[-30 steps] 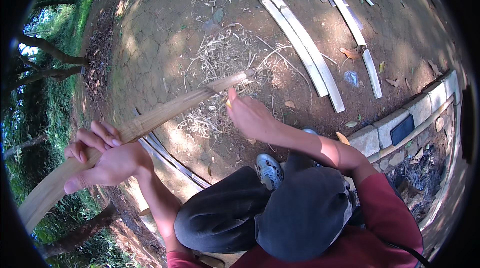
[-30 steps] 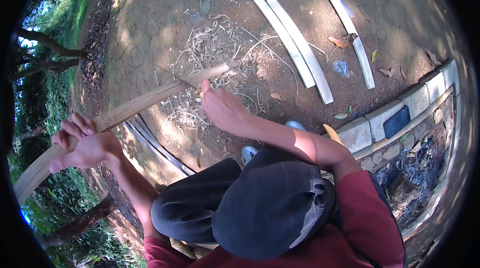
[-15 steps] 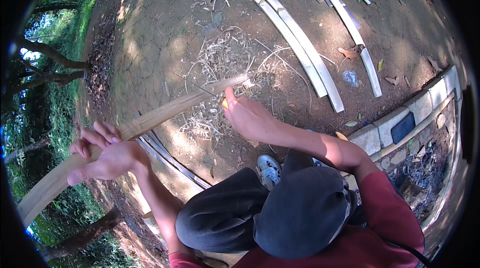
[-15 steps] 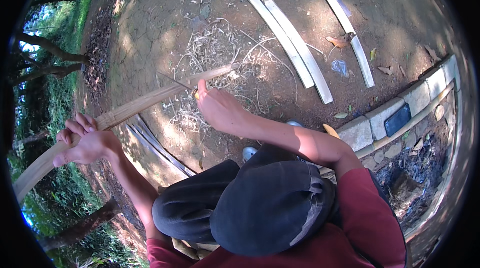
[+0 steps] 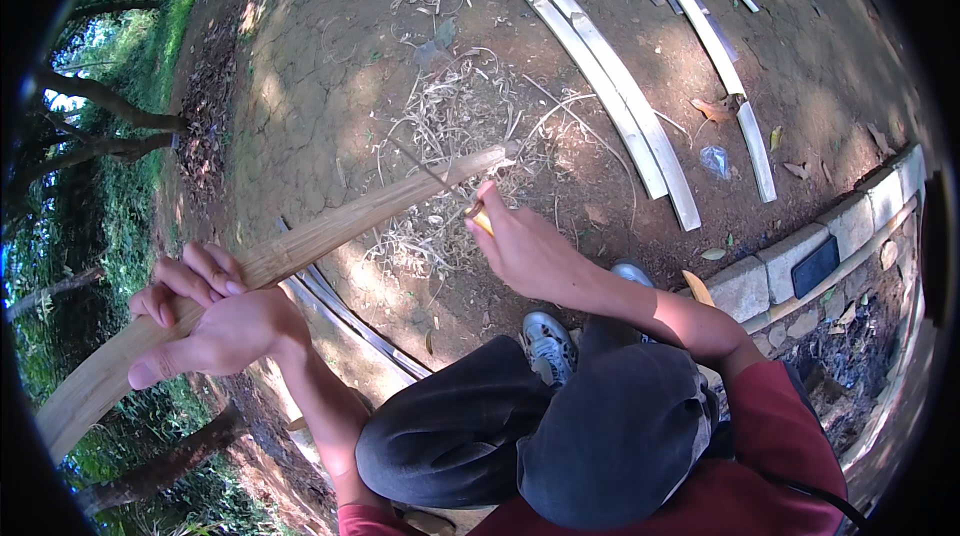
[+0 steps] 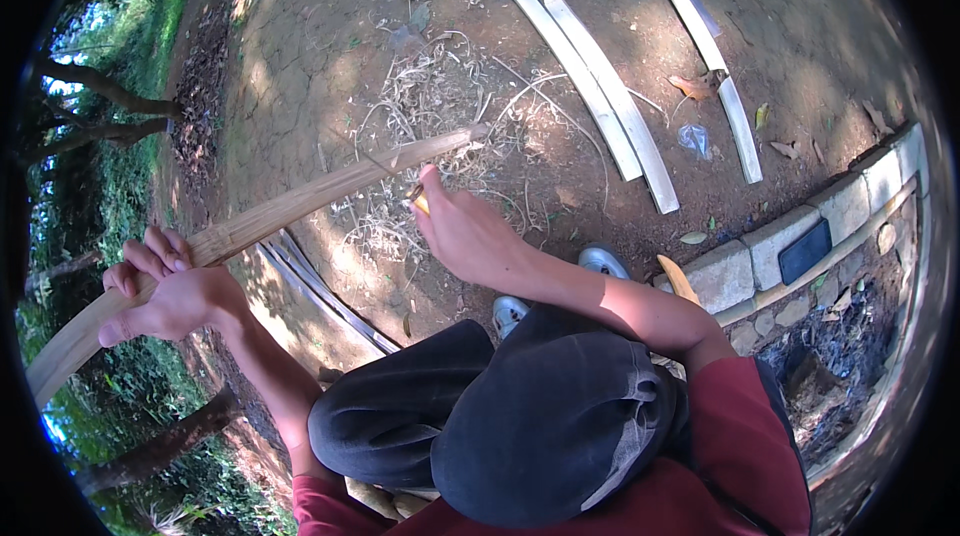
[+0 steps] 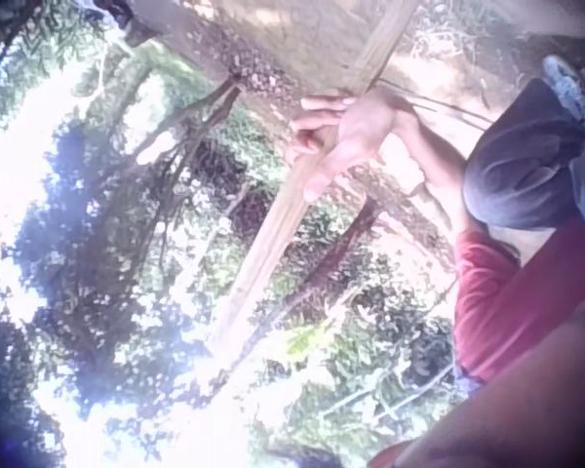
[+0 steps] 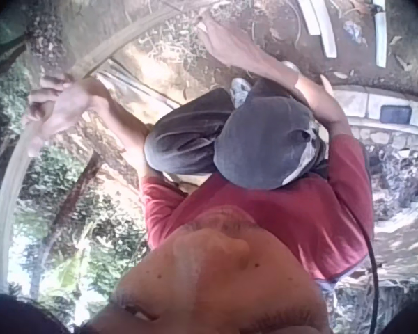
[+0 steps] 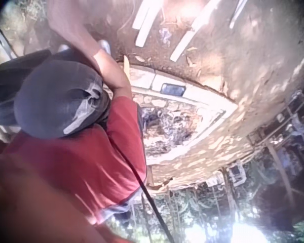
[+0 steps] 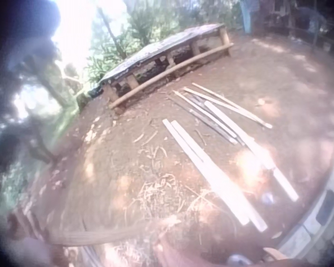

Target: The person shaves a long piece of bamboo by hand using a knife, holding the bamboo in their left hand while repeatedly scraping the tool along the wood surface to remove thin shavings. They rotate the bamboo piece to work on different sections while sitting in a dirt yard.

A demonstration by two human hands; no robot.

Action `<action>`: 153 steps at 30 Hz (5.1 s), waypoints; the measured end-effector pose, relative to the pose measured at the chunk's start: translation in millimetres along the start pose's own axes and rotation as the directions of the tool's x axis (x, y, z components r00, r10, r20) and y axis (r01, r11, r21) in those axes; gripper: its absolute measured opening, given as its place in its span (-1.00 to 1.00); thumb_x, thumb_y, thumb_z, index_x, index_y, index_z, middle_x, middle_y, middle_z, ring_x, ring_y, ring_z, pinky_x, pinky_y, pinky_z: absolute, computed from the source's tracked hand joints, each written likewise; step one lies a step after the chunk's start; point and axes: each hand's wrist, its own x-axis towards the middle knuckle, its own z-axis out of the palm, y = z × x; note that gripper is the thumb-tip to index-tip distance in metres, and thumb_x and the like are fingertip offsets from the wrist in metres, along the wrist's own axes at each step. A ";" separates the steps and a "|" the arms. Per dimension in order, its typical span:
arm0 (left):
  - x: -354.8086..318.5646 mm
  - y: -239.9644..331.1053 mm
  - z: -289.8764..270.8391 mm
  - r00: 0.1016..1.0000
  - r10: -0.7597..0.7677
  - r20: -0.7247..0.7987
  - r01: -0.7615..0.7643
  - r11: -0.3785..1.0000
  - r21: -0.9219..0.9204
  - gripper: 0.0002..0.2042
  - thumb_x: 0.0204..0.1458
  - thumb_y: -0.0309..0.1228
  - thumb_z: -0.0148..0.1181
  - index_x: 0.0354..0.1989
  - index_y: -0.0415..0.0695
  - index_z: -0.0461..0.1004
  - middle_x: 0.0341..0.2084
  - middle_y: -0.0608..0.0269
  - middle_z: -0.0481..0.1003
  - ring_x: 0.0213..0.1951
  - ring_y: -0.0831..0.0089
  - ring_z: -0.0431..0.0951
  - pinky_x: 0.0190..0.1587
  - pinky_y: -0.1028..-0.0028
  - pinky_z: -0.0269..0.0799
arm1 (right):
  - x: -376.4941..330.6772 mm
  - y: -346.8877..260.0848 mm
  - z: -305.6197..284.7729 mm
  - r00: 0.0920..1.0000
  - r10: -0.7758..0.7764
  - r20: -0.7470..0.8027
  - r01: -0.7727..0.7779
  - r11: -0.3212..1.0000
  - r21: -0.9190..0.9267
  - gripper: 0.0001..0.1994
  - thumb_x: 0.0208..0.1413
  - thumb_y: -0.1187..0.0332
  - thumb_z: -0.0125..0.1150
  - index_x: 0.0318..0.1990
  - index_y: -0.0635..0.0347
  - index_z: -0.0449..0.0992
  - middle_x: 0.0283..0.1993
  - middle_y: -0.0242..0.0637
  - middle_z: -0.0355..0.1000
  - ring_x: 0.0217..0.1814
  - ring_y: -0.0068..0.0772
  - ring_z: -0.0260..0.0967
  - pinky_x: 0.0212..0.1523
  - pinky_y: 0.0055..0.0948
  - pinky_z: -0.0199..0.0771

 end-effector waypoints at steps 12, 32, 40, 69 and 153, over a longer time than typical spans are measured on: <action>0.5 -1.9 -6.9 0.999 -0.035 0.006 0.035 0.998 -0.045 -0.34 0.01 0.42 -0.51 -0.47 -0.02 0.08 -0.78 0.35 0.02 -0.78 0.59 -0.02 -0.77 0.65 -0.07 | 27.7 39.1 35.5 0.993 -0.008 -0.120 -0.013 0.984 -0.177 -0.67 0.21 0.34 -0.03 -0.03 0.47 0.20 -0.65 0.03 0.36 -0.56 0.10 0.40 -0.53 -0.04 0.36; 5.0 -10.2 -21.8 0.996 -0.010 -0.086 0.016 0.998 0.065 -0.34 0.01 0.42 -0.52 -0.48 -0.01 0.07 -0.78 0.38 0.01 -0.76 0.58 -0.03 -0.75 0.63 -0.09 | 37.4 66.5 37.2 0.994 0.021 -0.110 -0.045 0.975 -0.216 -0.67 0.18 0.38 -0.03 -0.08 0.56 0.18 -0.61 0.03 0.39 -0.52 0.09 0.43 -0.54 -0.06 0.39; 6.5 -10.6 -12.5 0.996 -0.023 -0.082 0.027 0.999 0.047 -0.34 0.02 0.41 -0.54 -0.48 -0.02 0.07 -0.78 0.36 0.01 -0.75 0.57 -0.04 -0.76 0.62 -0.08 | 32.7 62.0 29.3 0.998 0.005 -0.066 -0.024 0.958 -0.285 -0.57 0.16 0.39 -0.03 0.05 0.62 0.16 -0.56 0.05 0.43 -0.51 0.07 0.46 -0.49 -0.07 0.45; 11.6 -16.4 -7.9 0.996 0.012 -0.094 0.003 0.988 0.152 -0.35 0.03 0.41 -0.55 -0.49 -0.02 0.03 -0.79 0.38 -0.04 -0.76 0.58 -0.05 -0.77 0.66 -0.11 | 22.8 44.9 37.1 0.997 0.003 -0.080 -0.010 0.996 -0.088 -0.70 0.19 0.34 -0.01 -0.12 0.45 0.15 -0.66 0.04 0.37 -0.57 0.15 0.41 -0.49 0.01 0.39; 28.0 -38.4 -43.3 0.993 -0.118 -0.003 0.118 0.991 0.060 -0.34 0.05 0.37 -0.71 -0.52 -0.01 0.05 -0.76 0.40 -0.01 -0.75 0.60 -0.05 -0.77 0.65 -0.14 | 6.9 178.3 -17.9 0.904 0.293 -0.310 -0.358 0.917 -0.177 -0.58 0.18 0.29 -0.06 0.07 0.48 0.17 -0.45 0.25 0.42 -0.33 0.28 0.41 -0.32 0.06 0.39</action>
